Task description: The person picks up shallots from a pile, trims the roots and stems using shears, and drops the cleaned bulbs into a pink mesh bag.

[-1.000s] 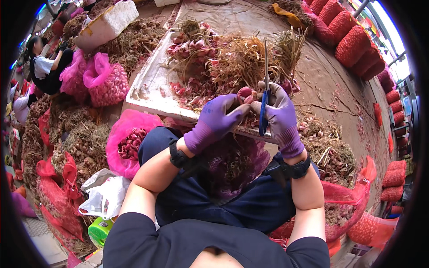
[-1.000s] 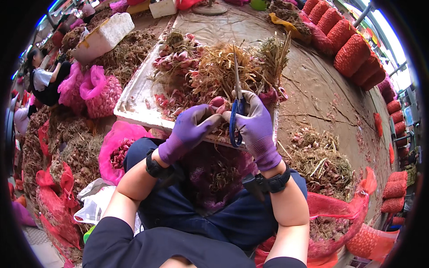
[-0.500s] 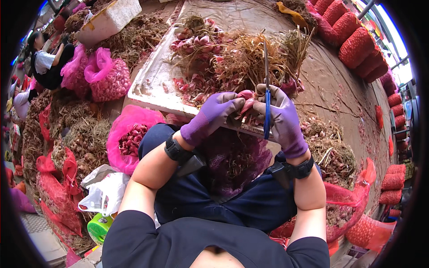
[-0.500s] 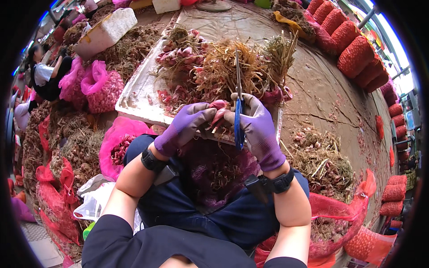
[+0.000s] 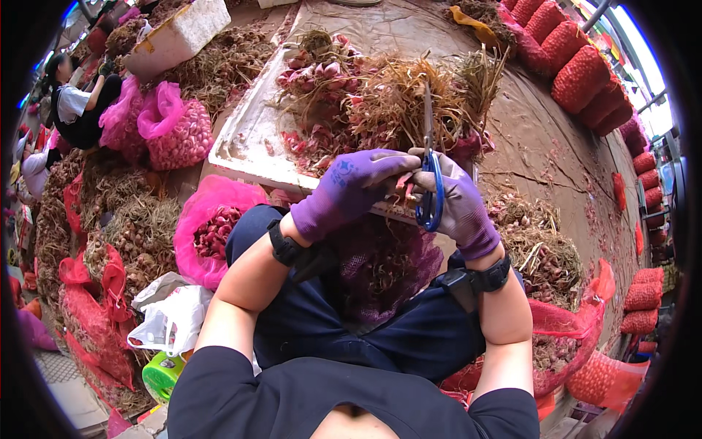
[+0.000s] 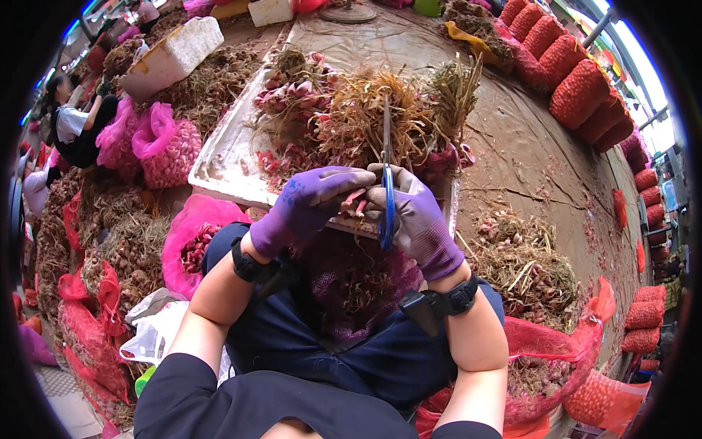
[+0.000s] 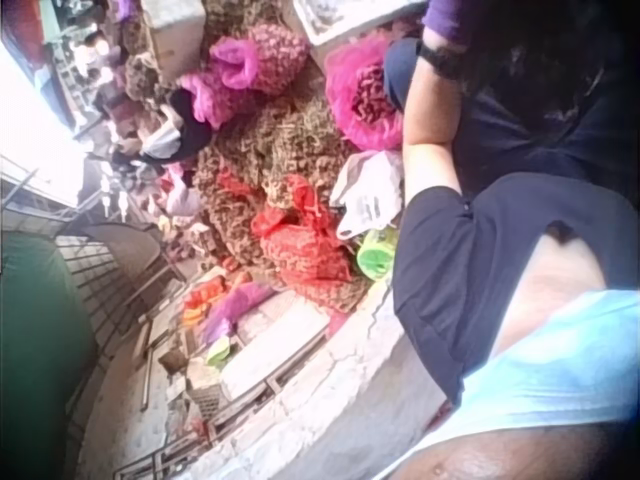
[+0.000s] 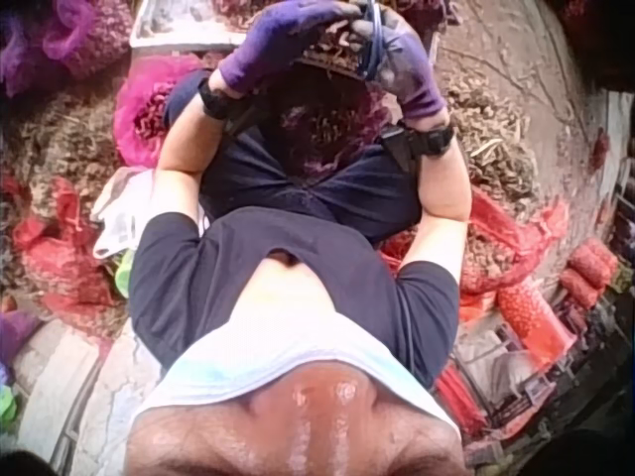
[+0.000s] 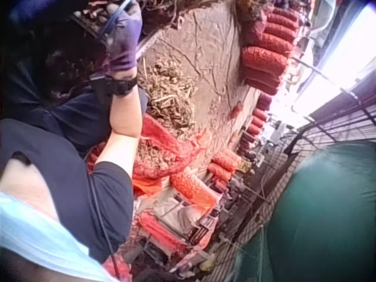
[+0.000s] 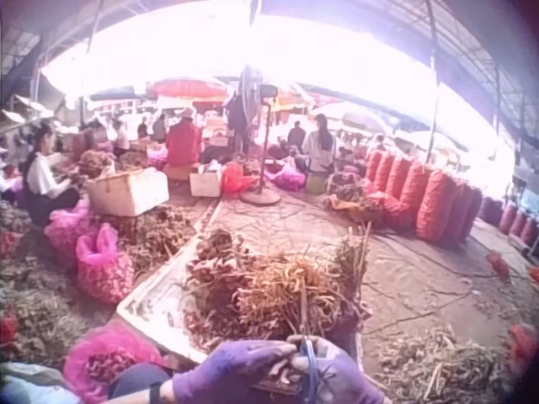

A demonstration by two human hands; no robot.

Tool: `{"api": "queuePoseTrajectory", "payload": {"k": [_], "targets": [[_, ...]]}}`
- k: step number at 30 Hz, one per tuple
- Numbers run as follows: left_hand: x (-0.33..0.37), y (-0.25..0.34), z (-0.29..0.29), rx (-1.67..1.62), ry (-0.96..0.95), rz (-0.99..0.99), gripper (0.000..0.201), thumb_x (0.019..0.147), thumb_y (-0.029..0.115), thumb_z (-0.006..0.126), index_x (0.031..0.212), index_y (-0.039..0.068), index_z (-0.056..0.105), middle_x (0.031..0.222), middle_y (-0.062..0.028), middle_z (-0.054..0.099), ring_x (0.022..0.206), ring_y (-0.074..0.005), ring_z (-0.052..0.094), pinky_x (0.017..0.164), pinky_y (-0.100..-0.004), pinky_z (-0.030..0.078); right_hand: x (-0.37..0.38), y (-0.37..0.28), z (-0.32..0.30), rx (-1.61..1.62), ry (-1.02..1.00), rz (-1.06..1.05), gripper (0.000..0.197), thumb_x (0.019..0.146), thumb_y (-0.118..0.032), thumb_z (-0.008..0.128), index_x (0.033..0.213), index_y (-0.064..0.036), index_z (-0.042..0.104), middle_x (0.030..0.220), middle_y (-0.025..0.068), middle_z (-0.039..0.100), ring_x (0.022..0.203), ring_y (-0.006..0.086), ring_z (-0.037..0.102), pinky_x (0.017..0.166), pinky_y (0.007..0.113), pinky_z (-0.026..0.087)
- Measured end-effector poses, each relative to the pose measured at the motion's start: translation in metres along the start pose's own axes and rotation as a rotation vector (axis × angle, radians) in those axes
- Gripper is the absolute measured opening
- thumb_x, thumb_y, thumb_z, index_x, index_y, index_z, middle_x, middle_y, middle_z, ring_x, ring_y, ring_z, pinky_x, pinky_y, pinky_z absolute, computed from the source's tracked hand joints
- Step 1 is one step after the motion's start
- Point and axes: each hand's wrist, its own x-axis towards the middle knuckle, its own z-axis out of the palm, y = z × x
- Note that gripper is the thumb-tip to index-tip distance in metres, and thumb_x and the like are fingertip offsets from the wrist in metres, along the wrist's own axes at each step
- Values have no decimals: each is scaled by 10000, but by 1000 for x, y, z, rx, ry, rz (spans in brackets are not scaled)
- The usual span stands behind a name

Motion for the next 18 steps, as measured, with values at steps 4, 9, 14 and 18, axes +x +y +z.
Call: {"api": "queuePoseTrajectory", "payload": {"k": [4,9,14,18], "targets": [[-9,-3,7,-81,76,-275,204,896,111,633,1086,40,652,1063,-134,680,945,-254,669,811,-331,534,0,3,10,-83,14,-37,460,795,57,618,1233,-5,491,1017,73,624,825,132,636,706,254,548],[-7,-9,-1,-968,205,-791,366,1021,333,421,1173,42,581,1110,-139,653,987,-251,655,864,-374,538,0,4,23,-134,-36,-140,549,765,107,587,1281,16,423,1009,127,628,843,177,646,753,305,571],[-18,-20,16,-1280,286,-718,306,1024,289,424,1168,56,561,1103,-104,647,1024,-194,627,946,-374,491,7,9,17,34,107,-4,444,844,39,601,1254,-3,437,1001,105,630,811,182,653,731,301,568],[-18,0,43,-1163,370,-678,283,1022,257,448,1193,61,560,1004,-33,640,896,-96,610,823,-278,500,13,31,20,40,113,-79,401,854,14,618,1227,-15,476,1043,76,637,860,154,653,724,258,553]]}}
